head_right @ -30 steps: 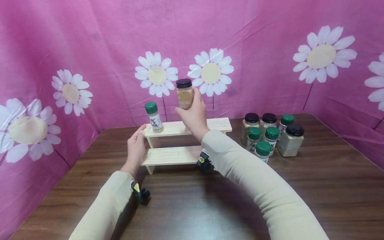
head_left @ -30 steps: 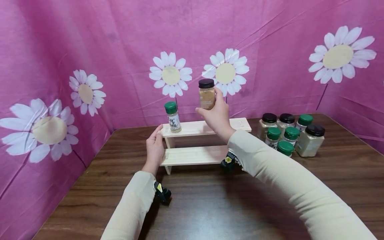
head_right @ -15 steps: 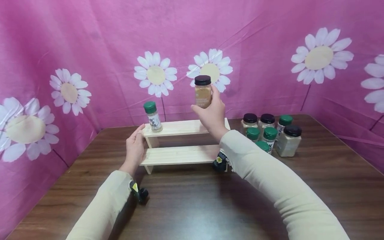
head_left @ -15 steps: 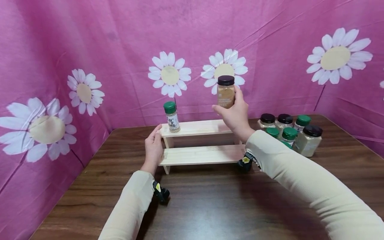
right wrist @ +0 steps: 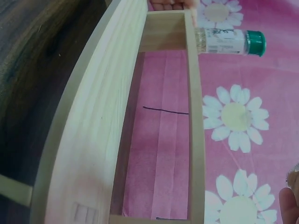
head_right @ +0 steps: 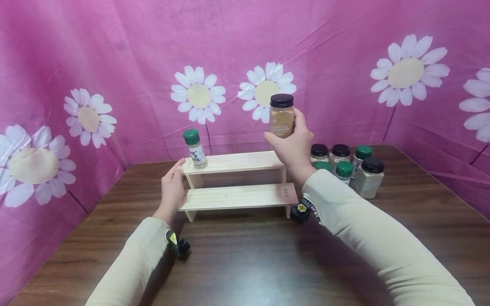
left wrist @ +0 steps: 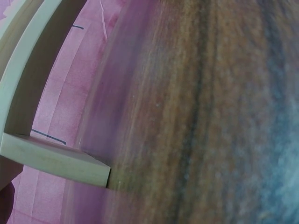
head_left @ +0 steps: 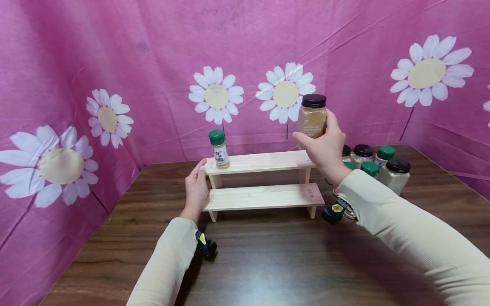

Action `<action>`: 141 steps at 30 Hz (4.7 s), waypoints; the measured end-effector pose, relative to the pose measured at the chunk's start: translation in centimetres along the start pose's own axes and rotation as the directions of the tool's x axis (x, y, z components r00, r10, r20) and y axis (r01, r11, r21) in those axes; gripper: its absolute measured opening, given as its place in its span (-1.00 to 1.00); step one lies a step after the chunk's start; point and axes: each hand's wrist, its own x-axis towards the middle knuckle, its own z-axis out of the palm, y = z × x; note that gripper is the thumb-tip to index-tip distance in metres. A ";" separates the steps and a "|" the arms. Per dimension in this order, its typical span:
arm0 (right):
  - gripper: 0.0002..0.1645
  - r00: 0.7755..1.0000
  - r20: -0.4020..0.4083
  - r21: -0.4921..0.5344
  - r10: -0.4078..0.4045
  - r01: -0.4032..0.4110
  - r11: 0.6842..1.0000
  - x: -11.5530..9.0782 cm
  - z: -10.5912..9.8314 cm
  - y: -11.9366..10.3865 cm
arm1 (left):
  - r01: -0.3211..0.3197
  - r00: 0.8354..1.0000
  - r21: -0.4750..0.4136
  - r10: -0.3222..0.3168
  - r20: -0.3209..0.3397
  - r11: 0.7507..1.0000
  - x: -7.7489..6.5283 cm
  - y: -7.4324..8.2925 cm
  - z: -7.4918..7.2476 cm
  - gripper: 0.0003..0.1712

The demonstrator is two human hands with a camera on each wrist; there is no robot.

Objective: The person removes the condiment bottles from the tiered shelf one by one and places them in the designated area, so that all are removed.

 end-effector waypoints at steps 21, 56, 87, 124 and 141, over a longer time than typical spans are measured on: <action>-0.25 0.996 -0.082 -0.107 -0.015 0.006 0.994 -2.4 -6.6 1.8 | 0.000 1.000 -0.019 0.000 0.002 1.000 0.2 -0.3 -0.1 -0.58; -0.26 0.973 -0.071 -0.180 0.221 -0.231 0.956 -6.0 -14.1 8.5 | -0.001 1.000 -0.042 0.000 -0.013 0.999 0.1 -0.3 0.1 -0.58; -0.06 0.958 0.131 -0.393 0.255 -0.186 0.901 -7.4 -14.8 13.9 | 0.006 1.000 -0.062 -0.007 -0.025 0.998 0.2 0.0 0.1 -0.58; 0.06 0.908 0.338 -0.355 0.248 -0.120 0.927 -5.8 -15.7 12.9 | 0.008 1.000 -0.052 -0.009 -0.006 0.999 0.1 -0.2 0.2 -0.58; 0.07 0.914 0.309 -0.174 0.262 -0.217 0.961 1.0 -15.5 4.4 | -0.011 1.000 -0.054 0.012 0.008 0.998 0.0 -0.2 0.1 -0.58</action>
